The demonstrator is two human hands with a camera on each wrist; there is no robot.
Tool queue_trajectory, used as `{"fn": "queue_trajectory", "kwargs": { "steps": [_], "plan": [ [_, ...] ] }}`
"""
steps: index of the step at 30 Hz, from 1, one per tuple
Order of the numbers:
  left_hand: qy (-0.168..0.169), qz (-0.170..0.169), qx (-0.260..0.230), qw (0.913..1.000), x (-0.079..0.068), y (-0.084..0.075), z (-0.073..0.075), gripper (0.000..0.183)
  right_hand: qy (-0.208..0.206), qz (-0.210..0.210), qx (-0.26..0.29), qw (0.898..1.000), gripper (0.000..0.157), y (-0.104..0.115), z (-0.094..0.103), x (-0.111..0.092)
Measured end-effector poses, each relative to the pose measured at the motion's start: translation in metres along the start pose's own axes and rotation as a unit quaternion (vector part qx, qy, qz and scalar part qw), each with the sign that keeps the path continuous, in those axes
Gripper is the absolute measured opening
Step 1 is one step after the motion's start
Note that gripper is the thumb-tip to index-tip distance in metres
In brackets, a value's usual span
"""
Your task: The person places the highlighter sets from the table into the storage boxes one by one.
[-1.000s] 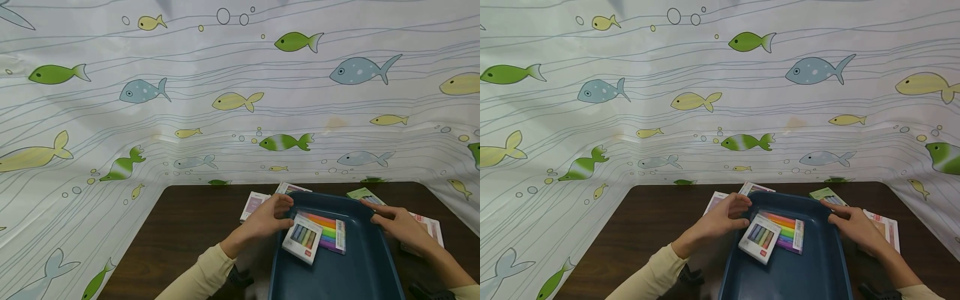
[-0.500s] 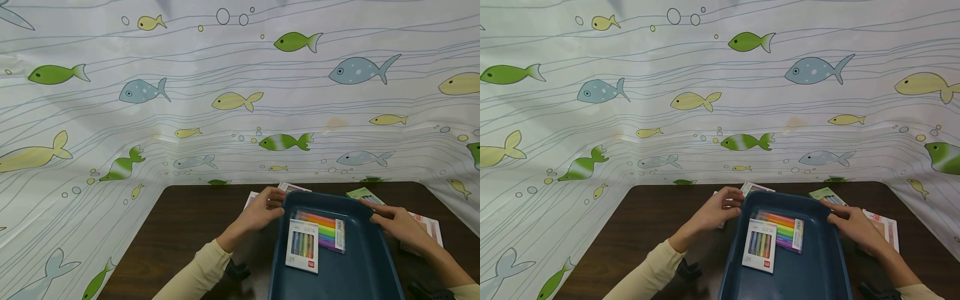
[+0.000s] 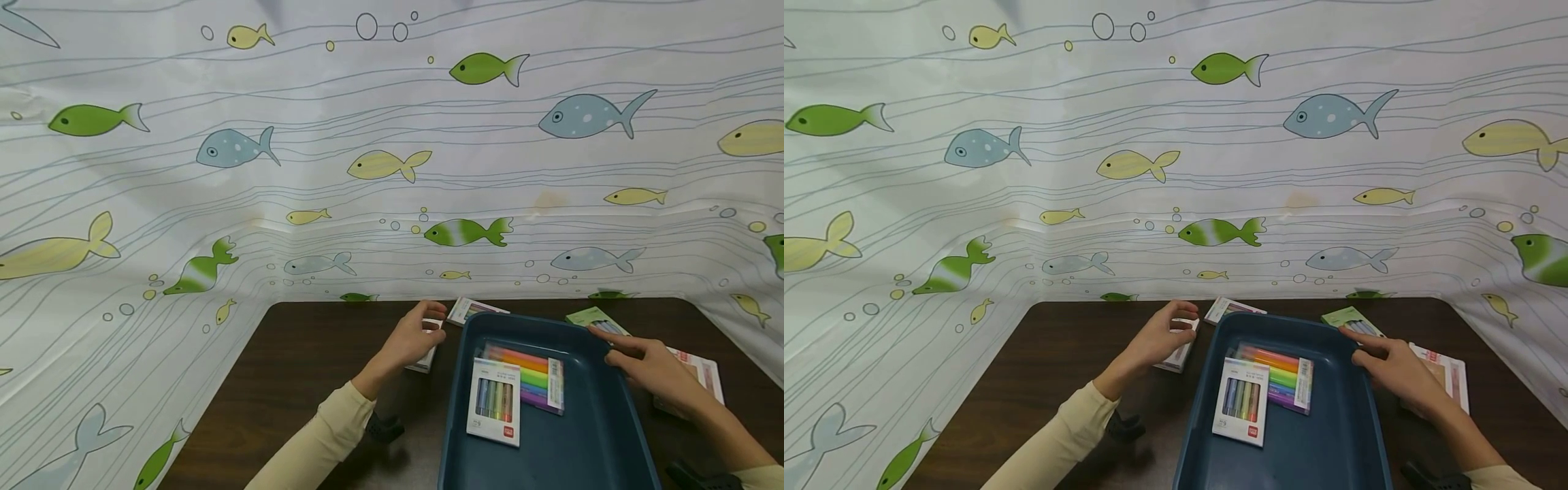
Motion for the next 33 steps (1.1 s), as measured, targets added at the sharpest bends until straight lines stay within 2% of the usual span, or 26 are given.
{"fn": "queue_trajectory", "kwargs": {
  "steps": [4,13,20,27,30,33],
  "plan": [
    [-0.001,0.015,0.006,0.9999,0.001,0.009,0.003,0.040,0.002,0.004,0.003,1.000,0.054,0.000,0.000,0.000],
    [-0.002,0.023,0.042,0.9988,0.004,0.027,0.009,0.035,0.009,0.019,0.022,1.000,0.053,0.001,0.001,-0.001],
    [-0.008,0.032,0.054,0.9980,0.005,0.032,0.014,0.034,0.003,0.017,0.008,1.000,0.053,0.000,0.000,-0.001],
    [-0.018,0.028,0.069,0.9971,0.006,0.040,0.017,0.036,0.007,0.015,0.016,1.000,0.054,-0.001,-0.001,0.000],
    [-0.027,0.025,0.098,0.9945,0.007,0.043,0.017,0.038,0.010,0.013,0.023,1.000,0.054,-0.001,0.000,0.000],
    [-0.041,0.029,0.158,0.9861,0.007,0.045,0.018,0.041,0.013,0.016,0.028,0.999,0.054,-0.001,0.000,0.000]
  ]
}}
Point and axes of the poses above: each hand's wrist, its own x-axis towards the middle knuckle, its own z-axis out of the back of the hand, y = z × x, the point moved 3 cm from there along x, towards the middle knuckle, and after that the axes turned 10 degrees about -z, right-handed, at the moved point
